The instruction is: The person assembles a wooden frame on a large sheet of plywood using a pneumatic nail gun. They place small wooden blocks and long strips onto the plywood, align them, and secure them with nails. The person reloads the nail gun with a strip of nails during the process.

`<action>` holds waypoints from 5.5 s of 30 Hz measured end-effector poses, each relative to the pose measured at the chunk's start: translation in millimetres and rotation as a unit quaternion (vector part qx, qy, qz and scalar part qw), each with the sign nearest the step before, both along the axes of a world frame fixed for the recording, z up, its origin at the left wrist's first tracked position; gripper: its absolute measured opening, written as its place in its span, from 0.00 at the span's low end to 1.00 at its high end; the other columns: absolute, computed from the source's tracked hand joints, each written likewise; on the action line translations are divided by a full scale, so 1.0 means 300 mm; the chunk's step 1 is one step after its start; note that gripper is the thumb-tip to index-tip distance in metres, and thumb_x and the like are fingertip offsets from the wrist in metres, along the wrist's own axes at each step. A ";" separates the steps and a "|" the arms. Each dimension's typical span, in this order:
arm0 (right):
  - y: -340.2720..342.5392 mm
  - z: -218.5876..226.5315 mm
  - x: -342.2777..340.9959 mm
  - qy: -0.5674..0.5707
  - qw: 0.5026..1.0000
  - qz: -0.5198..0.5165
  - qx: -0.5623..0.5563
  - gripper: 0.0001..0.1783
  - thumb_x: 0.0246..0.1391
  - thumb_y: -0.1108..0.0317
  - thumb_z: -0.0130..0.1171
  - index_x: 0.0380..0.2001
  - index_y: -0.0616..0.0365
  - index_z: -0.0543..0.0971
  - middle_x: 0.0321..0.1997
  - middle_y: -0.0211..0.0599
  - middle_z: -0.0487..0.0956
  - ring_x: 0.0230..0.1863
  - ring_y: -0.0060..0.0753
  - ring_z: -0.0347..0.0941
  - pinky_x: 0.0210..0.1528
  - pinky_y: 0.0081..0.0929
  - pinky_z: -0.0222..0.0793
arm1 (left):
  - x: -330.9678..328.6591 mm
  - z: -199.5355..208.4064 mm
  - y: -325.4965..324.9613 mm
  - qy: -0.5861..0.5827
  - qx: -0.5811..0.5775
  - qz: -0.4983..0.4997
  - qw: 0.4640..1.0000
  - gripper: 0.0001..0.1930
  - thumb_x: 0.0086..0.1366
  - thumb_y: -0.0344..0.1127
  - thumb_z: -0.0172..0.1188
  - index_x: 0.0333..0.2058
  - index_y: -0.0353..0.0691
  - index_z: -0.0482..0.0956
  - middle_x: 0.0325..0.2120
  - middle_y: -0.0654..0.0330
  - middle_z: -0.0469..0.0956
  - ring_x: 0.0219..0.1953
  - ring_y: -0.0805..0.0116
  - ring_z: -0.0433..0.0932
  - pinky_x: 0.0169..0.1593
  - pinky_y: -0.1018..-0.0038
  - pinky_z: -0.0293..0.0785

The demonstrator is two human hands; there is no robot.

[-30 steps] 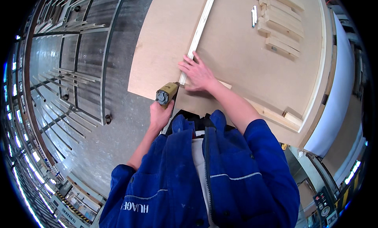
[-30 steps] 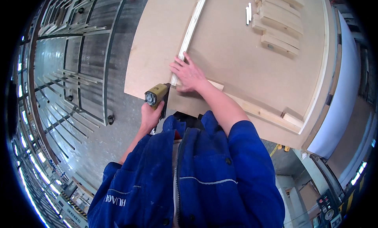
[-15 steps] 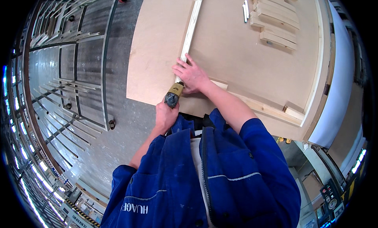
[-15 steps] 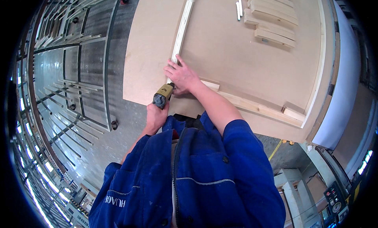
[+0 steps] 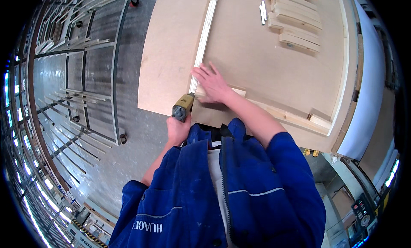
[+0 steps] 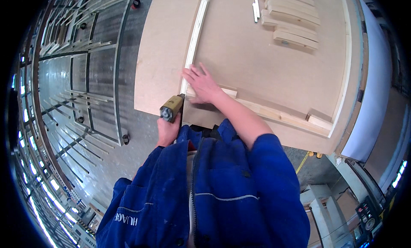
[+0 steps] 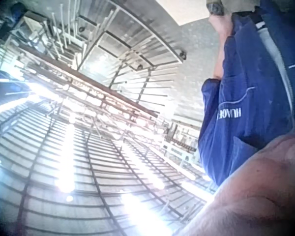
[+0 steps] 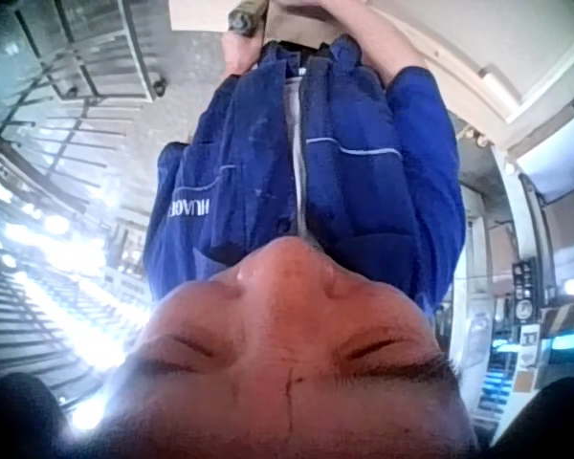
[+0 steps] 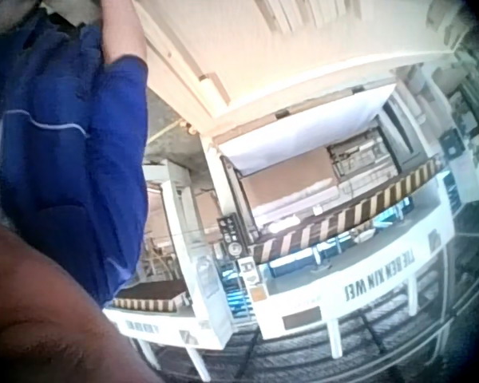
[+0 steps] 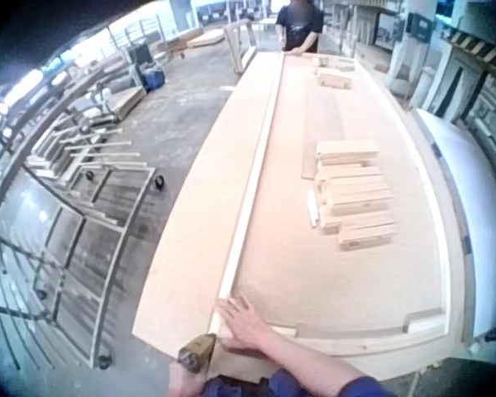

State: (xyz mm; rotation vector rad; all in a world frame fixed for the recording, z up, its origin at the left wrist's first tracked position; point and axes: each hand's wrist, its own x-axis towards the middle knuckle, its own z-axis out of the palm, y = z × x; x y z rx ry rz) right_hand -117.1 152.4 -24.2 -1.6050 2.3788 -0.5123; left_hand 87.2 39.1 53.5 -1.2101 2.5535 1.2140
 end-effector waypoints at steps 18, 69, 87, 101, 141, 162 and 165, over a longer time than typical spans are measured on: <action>0.450 0.006 0.040 -0.049 0.989 -0.136 -0.015 0.48 0.35 0.44 0.75 0.60 0.55 0.73 0.58 0.39 0.78 0.68 0.41 0.68 0.76 0.47 0.54 | -0.149 -0.016 -0.035 0.030 -0.011 -0.065 0.997 0.15 0.63 0.37 0.65 0.35 0.26 0.84 0.23 0.38 0.81 0.30 0.43 0.86 0.34 0.58 0.78; 0.441 -0.018 0.032 -0.081 0.971 -0.216 -0.058 0.20 0.63 0.53 0.58 0.49 0.57 0.77 0.57 0.40 0.78 0.69 0.43 0.67 0.72 0.44 0.58 | -0.487 0.130 -0.033 -0.119 -0.096 -0.571 0.806 0.16 0.52 0.31 0.64 0.42 0.44 0.80 0.29 0.45 0.83 0.34 0.41 0.83 0.39 0.51 0.80; 0.433 -0.033 0.055 -0.115 0.965 -0.234 0.040 0.47 0.56 0.36 0.61 0.66 0.63 0.67 0.71 0.51 0.67 0.74 0.50 0.58 0.78 0.50 0.47 | -0.081 0.149 -0.163 0.119 -0.039 -0.334 0.934 0.17 0.64 0.32 0.63 0.51 0.36 0.82 0.43 0.45 0.84 0.48 0.50 0.85 0.47 0.60 0.80; 0.473 0.062 0.145 -0.161 0.928 -0.330 0.061 0.28 0.56 0.54 0.64 0.57 0.54 0.76 0.57 0.45 0.79 0.57 0.52 0.75 0.59 0.46 0.73 | 0.441 -0.459 -0.202 -0.192 0.021 -0.134 0.972 0.23 0.63 0.51 0.60 0.44 0.36 0.83 0.39 0.36 0.82 0.48 0.34 0.80 0.49 0.46 0.76; 2.403 -0.226 -0.028 -0.409 0.485 -0.725 -0.269 0.23 0.44 0.81 0.75 0.46 0.65 0.82 0.42 0.41 0.84 0.39 0.36 0.83 0.35 0.38 0.84 | -0.071 -0.145 1.193 -0.073 -0.010 -0.234 0.969 0.18 0.56 0.44 0.67 0.40 0.36 0.84 0.36 0.38 0.84 0.43 0.38 0.83 0.48 0.50 0.80; 2.413 0.089 -0.130 -0.003 0.982 -0.191 0.009 0.56 0.43 0.40 0.73 0.70 0.58 0.63 0.75 0.46 0.61 0.76 0.61 0.51 0.76 0.55 0.48 | -0.131 -0.146 1.708 0.003 0.054 0.207 0.977 0.25 0.53 0.41 0.73 0.45 0.28 0.83 0.41 0.40 0.85 0.47 0.45 0.85 0.51 0.57 0.80; 2.411 0.034 -0.162 0.000 0.993 -0.114 0.031 0.59 0.44 0.41 0.73 0.72 0.57 0.58 0.76 0.45 0.57 0.79 0.59 0.45 0.78 0.59 0.44 | -0.146 -0.227 1.809 -0.007 0.020 0.266 0.964 0.25 0.52 0.41 0.74 0.44 0.28 0.84 0.42 0.41 0.85 0.47 0.45 0.85 0.51 0.57 0.80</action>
